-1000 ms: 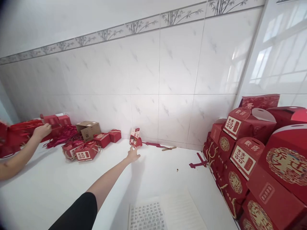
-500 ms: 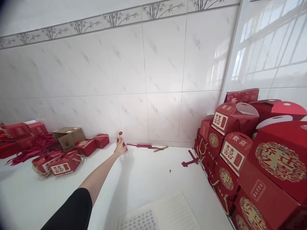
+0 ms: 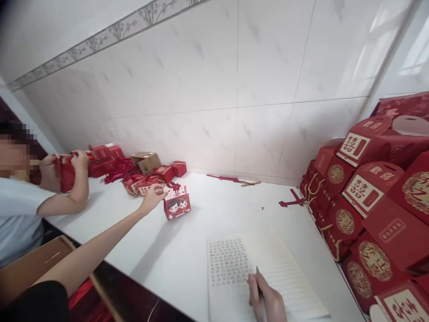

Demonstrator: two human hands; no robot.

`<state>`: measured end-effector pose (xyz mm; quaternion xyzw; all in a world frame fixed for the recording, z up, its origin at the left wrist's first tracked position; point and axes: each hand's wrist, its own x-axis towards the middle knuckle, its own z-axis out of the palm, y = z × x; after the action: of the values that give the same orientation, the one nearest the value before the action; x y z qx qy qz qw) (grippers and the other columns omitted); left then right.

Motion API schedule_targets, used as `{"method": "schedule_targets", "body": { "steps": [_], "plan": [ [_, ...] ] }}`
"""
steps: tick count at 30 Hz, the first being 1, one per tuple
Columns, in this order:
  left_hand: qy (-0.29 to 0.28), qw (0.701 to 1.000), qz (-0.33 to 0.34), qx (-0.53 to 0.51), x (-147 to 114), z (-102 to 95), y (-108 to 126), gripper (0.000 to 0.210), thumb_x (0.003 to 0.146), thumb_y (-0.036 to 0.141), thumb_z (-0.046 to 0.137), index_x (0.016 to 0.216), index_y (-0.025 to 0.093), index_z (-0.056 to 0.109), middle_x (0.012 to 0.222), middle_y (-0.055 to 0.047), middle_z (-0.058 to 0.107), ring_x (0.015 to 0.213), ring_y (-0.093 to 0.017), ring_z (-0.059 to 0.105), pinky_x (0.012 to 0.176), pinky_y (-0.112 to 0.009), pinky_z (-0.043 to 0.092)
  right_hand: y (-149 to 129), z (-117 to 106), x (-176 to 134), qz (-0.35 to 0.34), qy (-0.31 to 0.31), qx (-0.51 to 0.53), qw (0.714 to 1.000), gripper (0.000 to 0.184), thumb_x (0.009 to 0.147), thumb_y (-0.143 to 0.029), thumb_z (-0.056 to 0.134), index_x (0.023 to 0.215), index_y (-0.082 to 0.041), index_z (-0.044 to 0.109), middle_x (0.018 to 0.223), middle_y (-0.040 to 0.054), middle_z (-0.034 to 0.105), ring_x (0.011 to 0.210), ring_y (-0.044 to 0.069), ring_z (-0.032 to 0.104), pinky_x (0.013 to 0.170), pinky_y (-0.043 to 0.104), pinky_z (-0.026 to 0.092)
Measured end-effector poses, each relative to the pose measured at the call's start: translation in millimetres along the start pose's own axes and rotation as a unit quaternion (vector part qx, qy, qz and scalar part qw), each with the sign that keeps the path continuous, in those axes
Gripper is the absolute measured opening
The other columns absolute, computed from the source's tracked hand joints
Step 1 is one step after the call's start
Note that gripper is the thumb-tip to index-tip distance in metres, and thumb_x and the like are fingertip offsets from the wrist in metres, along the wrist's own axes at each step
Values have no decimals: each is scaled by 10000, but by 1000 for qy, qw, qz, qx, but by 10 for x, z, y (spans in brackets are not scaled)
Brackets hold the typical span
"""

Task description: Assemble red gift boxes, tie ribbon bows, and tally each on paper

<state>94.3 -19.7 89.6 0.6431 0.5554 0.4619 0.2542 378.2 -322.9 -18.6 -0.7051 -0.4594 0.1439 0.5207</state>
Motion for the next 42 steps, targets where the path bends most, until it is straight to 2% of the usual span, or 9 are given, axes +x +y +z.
{"method": "schedule_targets", "body": {
  "steps": [7, 10, 14, 16, 19, 22, 26, 34, 42],
  "plan": [
    [-146, 988, 41, -15, -1217, -293, 61, 318, 698, 266, 558, 1007, 195, 543, 765, 17, 570, 699, -130, 563, 649, -259, 471, -501, 351, 73, -156, -65, 23, 985, 289, 867, -477, 464, 753, -215, 509, 574, -17, 552, 444, 120, 502, 471, 206, 428],
    [-170, 985, 26, -19, -1639, -225, 205, 497, 735, 267, 556, 1199, 197, 395, 759, 34, 530, 645, -113, 543, 642, -263, 461, -858, 677, 67, -142, -140, 83, 976, 286, 814, -486, 529, 879, -208, 511, 815, 40, 642, 417, 111, 498, 486, 253, 468],
    [-333, 941, 14, -57, -1993, -219, 436, 777, 716, 299, 637, 1339, 204, 182, 801, 12, 560, 638, -134, 577, 594, -268, 471, -1177, 944, 98, -103, -175, 159, 966, 417, 741, -495, 617, 1000, -206, 463, 987, 84, 620, 662, 187, 618, 575, 302, 508],
    [-368, 929, 39, -24, -2014, -300, 518, 663, 733, 286, 618, 1297, 206, 280, 755, 15, 558, 609, -138, 566, 575, -273, 468, -1266, 982, 152, -93, -157, 171, 968, 390, 753, -499, 607, 955, -206, 450, 905, 67, 622, 710, 205, 616, 588, 310, 499],
    [-269, 953, 135, 40, -1843, -442, 545, 295, 783, 255, 529, 1073, 207, 505, 784, -13, 564, 702, -156, 563, 663, -306, 479, -1349, 992, 271, -94, -122, 173, 973, 332, 781, -490, 588, 883, -208, 447, 822, 43, 609, 704, 202, 602, 614, 314, 478],
    [-188, 956, 217, 64, -1570, -486, 478, 258, 765, 227, 542, 1021, 195, 553, 994, -67, 581, 977, -208, 542, 869, -368, 449, -1395, 1014, 393, -113, -107, 189, 970, 289, 793, -455, 590, 860, -208, 457, 816, 35, 600, 735, 200, 596, 660, 318, 465],
    [-227, 940, 249, 47, -1361, -385, 392, 265, 779, 221, 544, 1041, 189, 570, 1142, -80, 569, 1117, -216, 503, 990, -388, 383, -1441, 1050, 494, -138, -118, 206, 962, 248, 807, -412, 584, 879, -201, 475, 811, 32, 595, 718, 184, 587, 690, 320, 459],
    [-336, 926, 169, -40, -1406, -284, 447, 124, 837, 258, 460, 817, 172, 547, 782, -5, 623, 744, -139, 612, 708, -271, 500, -1552, 1054, 487, -203, -118, 174, 956, 130, 854, -330, 505, 845, -200, 496, 764, 12, 598, 689, 161, 574, 633, 278, 455],
    [-298, 933, 146, -135, -1455, -154, 398, 159, 836, 315, 482, 825, 168, 542, 819, -16, 609, 783, -143, 600, 749, -287, 510, -1492, 1138, 439, -178, -57, 182, 965, 192, 824, -390, 565, 820, -208, 502, 734, 9, 594, 668, 168, 582, 595, 275, 476]
  ]
}}
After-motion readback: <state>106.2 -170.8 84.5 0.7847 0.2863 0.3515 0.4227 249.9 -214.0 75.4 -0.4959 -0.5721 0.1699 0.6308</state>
